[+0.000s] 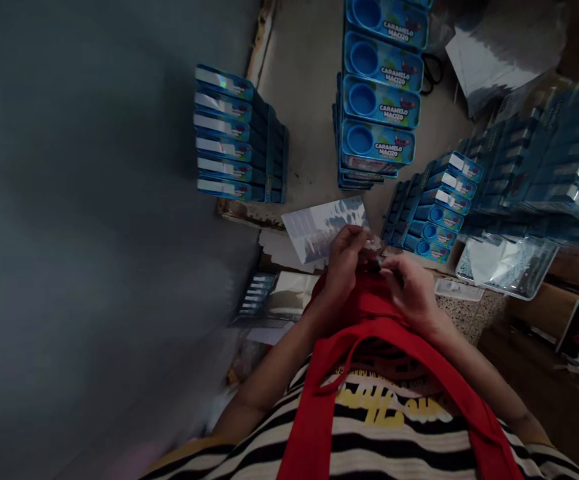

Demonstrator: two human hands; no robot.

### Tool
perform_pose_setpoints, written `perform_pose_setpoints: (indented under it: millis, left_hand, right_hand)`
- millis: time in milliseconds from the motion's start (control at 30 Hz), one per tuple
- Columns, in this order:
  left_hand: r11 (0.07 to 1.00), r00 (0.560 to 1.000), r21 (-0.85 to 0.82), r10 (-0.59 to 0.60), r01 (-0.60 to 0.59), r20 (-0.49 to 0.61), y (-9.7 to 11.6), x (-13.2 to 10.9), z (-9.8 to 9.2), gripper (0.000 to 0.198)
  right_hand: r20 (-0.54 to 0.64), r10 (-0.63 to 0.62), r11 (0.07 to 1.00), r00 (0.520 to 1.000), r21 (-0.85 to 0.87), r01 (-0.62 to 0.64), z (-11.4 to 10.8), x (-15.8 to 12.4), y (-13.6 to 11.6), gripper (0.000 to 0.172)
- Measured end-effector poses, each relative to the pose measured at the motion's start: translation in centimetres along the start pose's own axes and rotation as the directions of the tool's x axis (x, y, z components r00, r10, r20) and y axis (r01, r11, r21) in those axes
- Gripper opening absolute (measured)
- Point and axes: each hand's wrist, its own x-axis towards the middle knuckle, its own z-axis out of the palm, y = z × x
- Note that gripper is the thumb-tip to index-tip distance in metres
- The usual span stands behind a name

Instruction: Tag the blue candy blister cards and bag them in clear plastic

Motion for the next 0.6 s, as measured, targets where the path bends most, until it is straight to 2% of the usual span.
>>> perform_pose_setpoints:
  millis: [67, 167, 267, 433, 533, 600]
  left_hand:
    - [0.999, 0.999, -0.014, -0.041, 0.041, 0.030, 0.2, 0.6, -0.6, 0.039]
    - [0.998, 0.986, 0.011, -0.065, 0.064, 0.151, 0.6, 1.1, -1.5, 0.038]
    - [0.999, 0.985, -0.004, -0.050, 0.052, 0.167, 0.7, 1.3, -1.6, 0.039]
    - [0.999, 0.990, -0.043, 0.009, -0.003, 0.143, 0.8, 1.8, -1.3, 0.046]
    - [0.995, 0.992, -0.083, 0.073, -0.064, 0.105, 1.5, 2.5, -1.8, 0.049]
    - [0.994, 0.993, -0.075, 0.082, -0.076, 0.086, 2.0, 2.7, -2.3, 0.049]
  right_hand:
    - [0.073, -0.037, 0.997, 0.997, -0.071, 0.042, 0.4, -0.4, 0.0, 0.018]
    - [0.163, -0.053, 0.990, 0.985, -0.120, 0.073, 0.1, -0.9, 0.1, 0.026]
    - [0.202, -0.104, 0.978, 0.974, -0.156, 0.137, -0.6, -1.2, 0.5, 0.024]
    - [0.038, -0.236, 0.930, 0.971, -0.281, 0.237, -1.0, -1.4, 0.5, 0.023]
    - [-0.036, -0.328, 0.922, 0.944, -0.229, 0.311, -0.4, -2.1, 0.0, 0.028]
    - [-0.042, -0.327, 0.931, 0.944, -0.184, 0.314, 0.1, -2.6, -0.2, 0.027]
